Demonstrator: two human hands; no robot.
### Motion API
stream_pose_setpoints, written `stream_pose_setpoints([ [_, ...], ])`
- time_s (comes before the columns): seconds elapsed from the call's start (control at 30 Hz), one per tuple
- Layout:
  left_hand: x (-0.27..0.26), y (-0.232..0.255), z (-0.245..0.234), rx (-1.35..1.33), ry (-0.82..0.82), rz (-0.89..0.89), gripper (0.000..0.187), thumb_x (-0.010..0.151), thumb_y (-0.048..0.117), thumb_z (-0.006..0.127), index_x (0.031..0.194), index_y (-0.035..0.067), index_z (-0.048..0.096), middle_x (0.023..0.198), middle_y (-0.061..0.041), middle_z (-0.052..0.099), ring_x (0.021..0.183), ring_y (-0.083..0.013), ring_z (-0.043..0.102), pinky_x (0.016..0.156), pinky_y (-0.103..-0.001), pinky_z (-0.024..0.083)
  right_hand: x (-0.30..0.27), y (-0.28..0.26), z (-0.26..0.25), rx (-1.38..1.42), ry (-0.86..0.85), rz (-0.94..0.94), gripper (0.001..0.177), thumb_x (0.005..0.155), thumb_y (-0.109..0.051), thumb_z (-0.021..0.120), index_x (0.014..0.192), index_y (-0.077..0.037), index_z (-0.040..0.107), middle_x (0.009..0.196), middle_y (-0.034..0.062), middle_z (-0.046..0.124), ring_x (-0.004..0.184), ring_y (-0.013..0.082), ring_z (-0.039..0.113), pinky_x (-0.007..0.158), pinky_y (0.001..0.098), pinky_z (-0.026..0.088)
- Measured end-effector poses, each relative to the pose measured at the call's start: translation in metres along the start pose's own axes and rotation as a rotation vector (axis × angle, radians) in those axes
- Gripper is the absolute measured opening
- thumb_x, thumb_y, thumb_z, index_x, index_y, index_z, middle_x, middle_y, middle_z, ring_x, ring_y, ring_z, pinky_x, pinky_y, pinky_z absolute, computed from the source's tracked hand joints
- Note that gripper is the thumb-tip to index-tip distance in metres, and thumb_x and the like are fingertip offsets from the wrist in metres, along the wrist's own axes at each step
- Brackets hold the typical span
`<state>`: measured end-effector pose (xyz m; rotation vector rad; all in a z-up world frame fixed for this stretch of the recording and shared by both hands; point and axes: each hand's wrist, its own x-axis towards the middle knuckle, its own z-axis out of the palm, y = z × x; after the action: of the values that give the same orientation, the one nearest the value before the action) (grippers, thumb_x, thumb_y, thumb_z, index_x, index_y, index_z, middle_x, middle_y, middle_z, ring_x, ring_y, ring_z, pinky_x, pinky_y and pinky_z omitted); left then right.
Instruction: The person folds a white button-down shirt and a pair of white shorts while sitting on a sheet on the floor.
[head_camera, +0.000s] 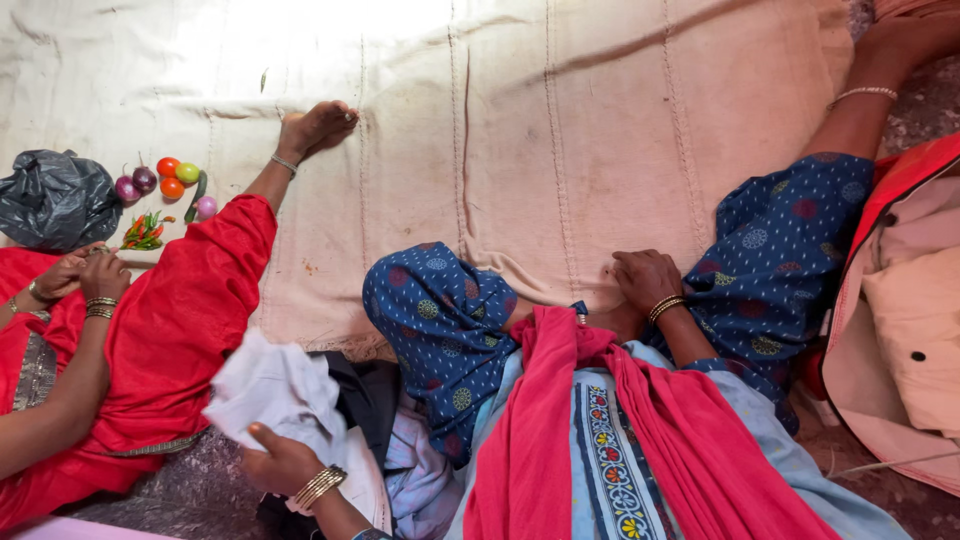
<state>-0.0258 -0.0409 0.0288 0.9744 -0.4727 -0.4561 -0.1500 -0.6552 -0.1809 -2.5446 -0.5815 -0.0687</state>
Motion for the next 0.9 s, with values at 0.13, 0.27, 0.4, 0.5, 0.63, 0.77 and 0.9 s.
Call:
stream_pose_setpoints([
  [0.13,-0.073,-0.038,-0.013,0.25,0.494,0.05,0.064,0.094,0.027,0.042,0.152,0.001,0.039,0.157,-0.019,0.043,0.153,-0.0334,0.036,0.125,-0.046,0.025,-0.001,0.0,0.002,-0.013,0.025,0.0,0.029,0.086,-0.028,0.072,0.113,-0.017,0.075,0.097,0.0051,0.076,0.104,0.028,0.068,0.091,0.0455,0.049],
  [0.27,-0.127,-0.081,0.02,0.657,0.885,0.064,0.069,0.091,0.032,0.048,0.153,0.004,0.037,0.159,-0.02,0.04,0.153,-0.0354,0.033,0.124,-0.049,0.024,0.0,0.007,0.001,0.002,-0.005,0.003,0.03,0.085,-0.028,0.072,0.113,-0.017,0.075,0.099,0.0048,0.077,0.102,0.0285,0.067,0.088,0.0457,0.049],
  [0.4,-0.093,-0.078,-0.009,0.937,1.017,0.077,0.076,0.088,0.037,0.055,0.155,0.007,0.035,0.16,-0.021,0.036,0.153,-0.0375,0.031,0.123,-0.051,0.024,0.0,0.008,0.0,-0.009,-0.032,0.025,0.031,0.087,-0.03,0.072,0.116,-0.017,0.075,0.101,0.0058,0.076,0.1,0.0296,0.067,0.086,0.0459,0.049],
  [0.5,-0.013,-0.08,-0.035,1.096,1.044,0.025,0.081,0.085,0.041,0.059,0.156,0.009,0.034,0.161,-0.022,0.034,0.152,-0.039,0.029,0.122,-0.053,0.023,-0.001,0.009,0.001,-0.004,0.017,0.03,0.031,0.087,-0.029,0.072,0.115,-0.018,0.075,0.101,0.0055,0.076,0.1,0.0292,0.068,0.086,0.0461,0.049],
  [0.63,0.028,-0.187,-0.03,1.36,1.232,-0.168,0.089,0.082,0.046,0.066,0.157,0.011,0.032,0.162,-0.023,0.03,0.152,-0.0411,0.027,0.121,-0.056,0.023,-0.007,0.011,0.001,-0.007,0.027,-0.011,0.029,0.088,-0.026,0.072,0.116,-0.017,0.074,0.1,0.0058,0.076,0.099,0.0299,0.068,0.085,0.0464,0.048],
  [0.77,0.051,-0.305,0.046,1.449,1.306,-0.186,0.097,0.079,0.051,0.072,0.158,0.014,0.031,0.164,-0.025,0.027,0.152,-0.0432,0.025,0.12,-0.059,0.022,-0.005,0.006,-0.003,-0.036,0.018,-0.005,0.029,0.087,-0.025,0.073,0.114,-0.017,0.074,0.098,0.0073,0.075,0.098,0.0299,0.068,0.085,0.0458,0.049],
  [0.9,0.059,-0.37,0.2,1.401,1.227,-0.263,0.105,0.076,0.056,0.078,0.159,0.016,0.029,0.165,-0.026,0.024,0.152,-0.0452,0.023,0.119,-0.061,0.022,-0.002,0.003,-0.002,-0.045,0.001,0.005,0.029,0.086,-0.024,0.073,0.114,-0.016,0.074,0.096,0.0086,0.074,0.094,0.0313,0.067,0.082,0.0466,0.048],
])
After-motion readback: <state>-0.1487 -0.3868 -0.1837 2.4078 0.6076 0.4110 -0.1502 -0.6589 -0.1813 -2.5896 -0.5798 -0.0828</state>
